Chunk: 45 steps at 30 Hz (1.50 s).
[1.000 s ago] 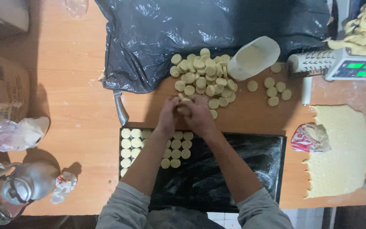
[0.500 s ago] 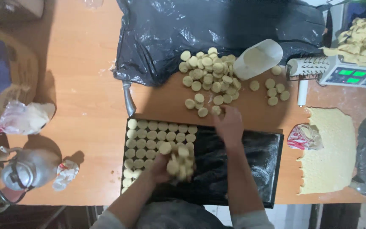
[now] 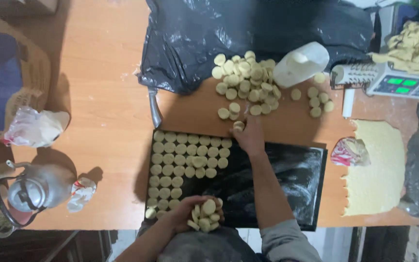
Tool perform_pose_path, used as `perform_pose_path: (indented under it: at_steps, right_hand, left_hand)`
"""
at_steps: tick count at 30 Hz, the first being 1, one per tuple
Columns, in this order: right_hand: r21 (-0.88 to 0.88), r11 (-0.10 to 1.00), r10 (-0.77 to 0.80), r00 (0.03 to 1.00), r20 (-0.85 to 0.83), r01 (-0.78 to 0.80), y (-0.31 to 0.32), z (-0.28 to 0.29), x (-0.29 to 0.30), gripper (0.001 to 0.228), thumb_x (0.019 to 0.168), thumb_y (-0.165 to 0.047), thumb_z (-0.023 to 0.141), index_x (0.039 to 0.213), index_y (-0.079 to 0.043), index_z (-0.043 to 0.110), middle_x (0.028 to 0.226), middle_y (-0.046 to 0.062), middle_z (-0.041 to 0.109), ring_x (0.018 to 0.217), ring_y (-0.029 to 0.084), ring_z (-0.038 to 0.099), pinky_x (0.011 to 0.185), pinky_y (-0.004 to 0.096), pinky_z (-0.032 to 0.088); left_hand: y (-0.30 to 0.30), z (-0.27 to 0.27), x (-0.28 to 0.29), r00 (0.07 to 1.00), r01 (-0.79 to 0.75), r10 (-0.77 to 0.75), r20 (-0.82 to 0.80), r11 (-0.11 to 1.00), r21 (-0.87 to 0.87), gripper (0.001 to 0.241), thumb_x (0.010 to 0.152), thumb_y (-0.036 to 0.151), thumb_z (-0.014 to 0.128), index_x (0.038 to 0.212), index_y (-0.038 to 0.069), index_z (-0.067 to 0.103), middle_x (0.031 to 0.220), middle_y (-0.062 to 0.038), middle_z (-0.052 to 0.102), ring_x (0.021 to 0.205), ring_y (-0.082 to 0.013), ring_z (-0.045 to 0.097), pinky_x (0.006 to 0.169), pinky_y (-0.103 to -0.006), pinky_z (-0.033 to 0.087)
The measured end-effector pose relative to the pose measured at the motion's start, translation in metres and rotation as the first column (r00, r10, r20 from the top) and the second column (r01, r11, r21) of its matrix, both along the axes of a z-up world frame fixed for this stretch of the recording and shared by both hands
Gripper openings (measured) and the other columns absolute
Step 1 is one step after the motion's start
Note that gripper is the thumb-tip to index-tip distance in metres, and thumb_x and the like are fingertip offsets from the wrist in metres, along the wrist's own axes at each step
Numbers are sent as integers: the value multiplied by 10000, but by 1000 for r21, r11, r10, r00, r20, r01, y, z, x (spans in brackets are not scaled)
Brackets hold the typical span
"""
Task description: Arranging small circular dough pieces onto a baking tray and then weighing dough scraps.
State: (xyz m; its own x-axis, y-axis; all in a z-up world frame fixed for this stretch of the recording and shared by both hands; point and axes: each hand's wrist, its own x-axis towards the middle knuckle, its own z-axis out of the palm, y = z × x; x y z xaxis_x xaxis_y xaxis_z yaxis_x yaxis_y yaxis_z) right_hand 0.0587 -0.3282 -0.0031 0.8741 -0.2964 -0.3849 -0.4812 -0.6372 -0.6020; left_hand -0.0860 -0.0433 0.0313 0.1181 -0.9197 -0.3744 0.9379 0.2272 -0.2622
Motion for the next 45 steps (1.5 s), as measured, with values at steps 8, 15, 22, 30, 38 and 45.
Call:
perform_pose_path:
  at_steps: [8, 15, 22, 30, 38, 45]
  right_hand:
    - [132, 984, -111, 993, -50, 116, 4, -12, 39, 709, 842, -366, 810, 1417, -85, 507, 1381, 180, 540, 1249, 342, 566, 1002, 453, 510]
    - [-277, 960, 75, 994, 75, -52, 37, -38, 49, 798, 772, -465, 860, 1381, -67, 531, 1418, 250, 488, 1369, 443, 430, 1102, 546, 425]
    - [-205, 931, 302, 953, -27, -301, 44, -10, 41, 444, 803, -352, 844, 1177, -148, 721, 1240, 128, 648, 1245, 356, 573, 1130, 574, 348]
    - [336, 585, 786, 618, -8, -738, 114, 181, -46, 361, 764, -224, 787, 1094, -109, 697, 1129, 107, 633, 1102, 308, 616, 915, 417, 531]
    - [207, 791, 596, 801, -49, -576, 101, 161, -58, 429, 821, -359, 791, 1155, -104, 707, 1122, 130, 675, 1061, 327, 646, 875, 439, 545]
    - [-398, 901, 212, 975, 65, -169, 8, -29, 32, 571, 842, -463, 799, 1136, 7, 662, 1080, 255, 623, 1008, 442, 633, 806, 540, 528]
  left_hand:
    - [24, 31, 24, 986, 21, -27, 165, 999, 41, 383, 1015, 332, 611, 1193, -2, 668, 1153, -186, 717, 1120, -304, 703, 1001, -416, 582]
    - [31, 25, 7, 987, -35, 27, 158, 998, 53, 395, 1028, 335, 632, 1200, -19, 659, 1150, -193, 709, 1114, -311, 702, 1000, -426, 589]
    - [38, 38, 11, 994, -106, 108, -20, 992, 66, 406, 999, 328, 610, 1290, 46, 632, 1217, -161, 691, 1172, -313, 685, 965, -517, 608]
    - [44, -11, -13, 1000, -9, 4, 25, 980, 199, 587, 1039, 488, 535, 1385, 19, 604, 1223, -223, 712, 1094, -321, 694, 871, -422, 633]
    - [43, -2, -19, 998, 12, -26, 63, 977, 213, 526, 994, 426, 626, 1345, 35, 598, 1242, -175, 683, 1098, -298, 697, 892, -416, 611]
    - [48, 30, -17, 989, -145, 143, 49, 988, 48, 450, 1005, 322, 622, 1328, 10, 586, 1278, -223, 650, 1242, -348, 665, 1059, -483, 577]
